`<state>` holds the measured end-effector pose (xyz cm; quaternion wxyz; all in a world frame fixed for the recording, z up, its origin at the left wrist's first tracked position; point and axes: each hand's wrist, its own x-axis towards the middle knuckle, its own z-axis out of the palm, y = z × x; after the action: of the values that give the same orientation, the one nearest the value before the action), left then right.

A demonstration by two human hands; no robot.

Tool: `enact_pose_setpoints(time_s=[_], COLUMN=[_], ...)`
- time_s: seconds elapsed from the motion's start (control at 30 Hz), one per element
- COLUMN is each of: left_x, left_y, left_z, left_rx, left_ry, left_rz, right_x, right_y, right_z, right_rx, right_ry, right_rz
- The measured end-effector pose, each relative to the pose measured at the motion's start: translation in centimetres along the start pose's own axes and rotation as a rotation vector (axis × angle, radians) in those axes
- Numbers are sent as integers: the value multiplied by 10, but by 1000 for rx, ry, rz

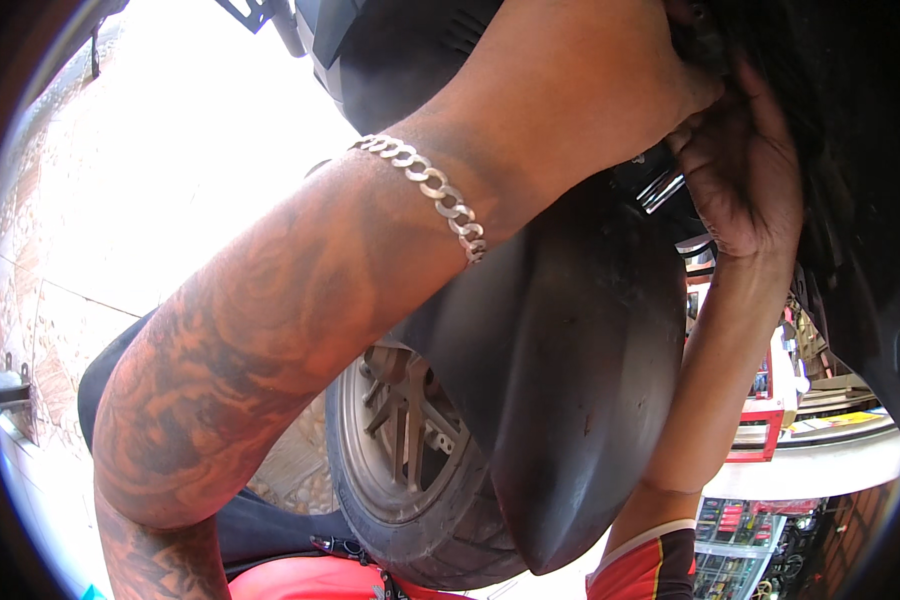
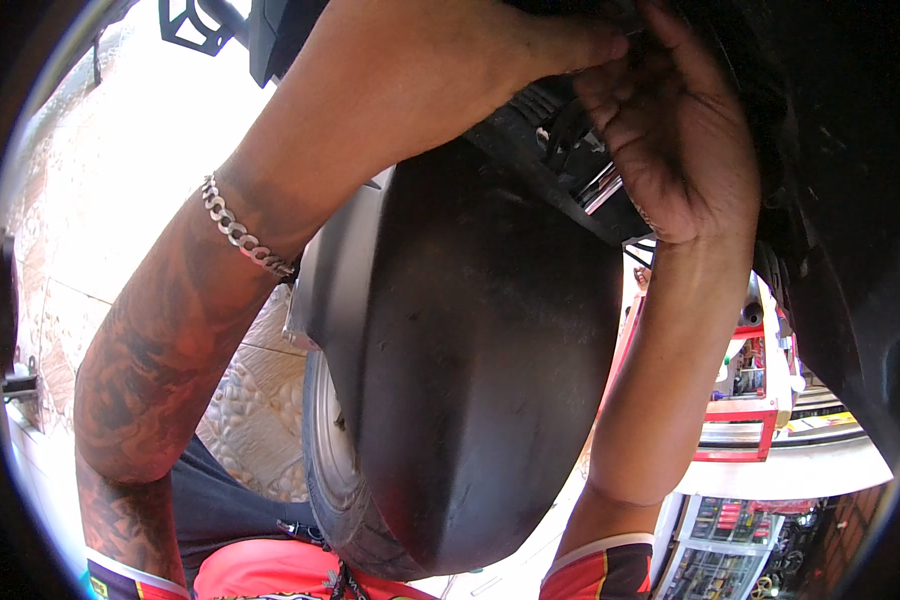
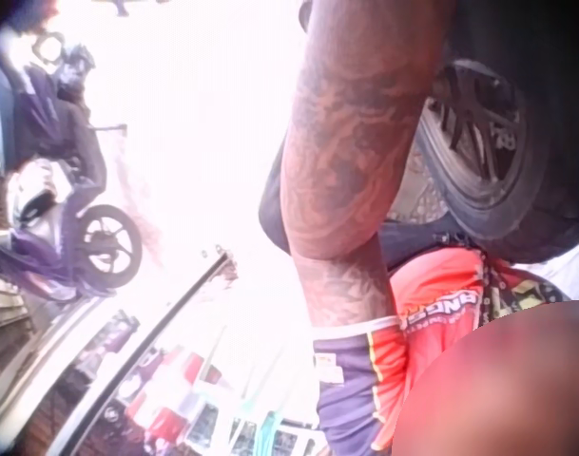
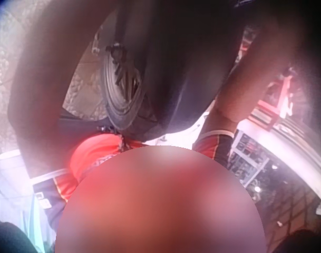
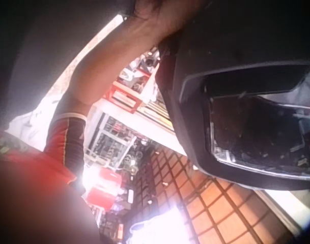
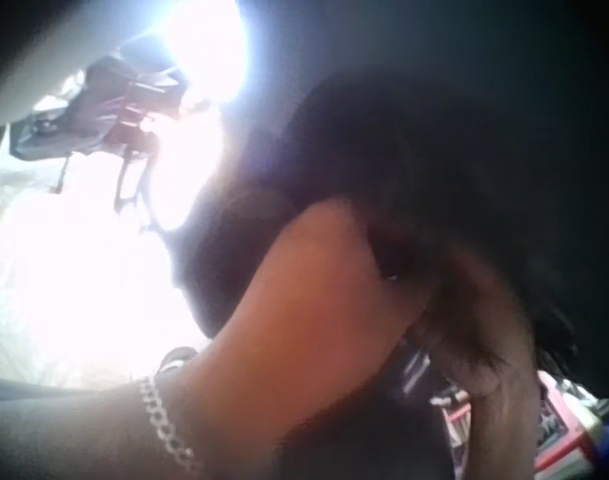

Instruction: The person sits on the floor and uses a wrench to tighten bolts on the rear wheel assembly of a motorcycle. They repeatedly adjust the tool and fasteners near the tire and brake components.

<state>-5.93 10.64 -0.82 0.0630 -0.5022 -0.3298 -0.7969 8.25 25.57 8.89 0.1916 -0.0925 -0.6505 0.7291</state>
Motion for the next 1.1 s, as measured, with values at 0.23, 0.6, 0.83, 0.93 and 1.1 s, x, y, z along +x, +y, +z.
enact_pose_setpoints(time_s=[0.23,0.6,0.83,0.93,1.1], left_x=[4,18,3,6,14], left_y=[3,7,10,9,16], left_z=[-4,-13,-5,-9,-1], left_rx=[-75,-224,-58,-54,-55], left_ry=[-62,-190,-89,-161,-141], left_rz=[-24,-88,-54,-68,-70], right_x=[-9,-18,-25,-25,-23], right_y=[-3,5,17,17,8], right_z=[10,2,0,0,-2], right_rx=[126,-27,-251,-149,-21], right_ry=[11,-47,-51,-60,-60], right_rz=[0,-174,-175,-147,-233])
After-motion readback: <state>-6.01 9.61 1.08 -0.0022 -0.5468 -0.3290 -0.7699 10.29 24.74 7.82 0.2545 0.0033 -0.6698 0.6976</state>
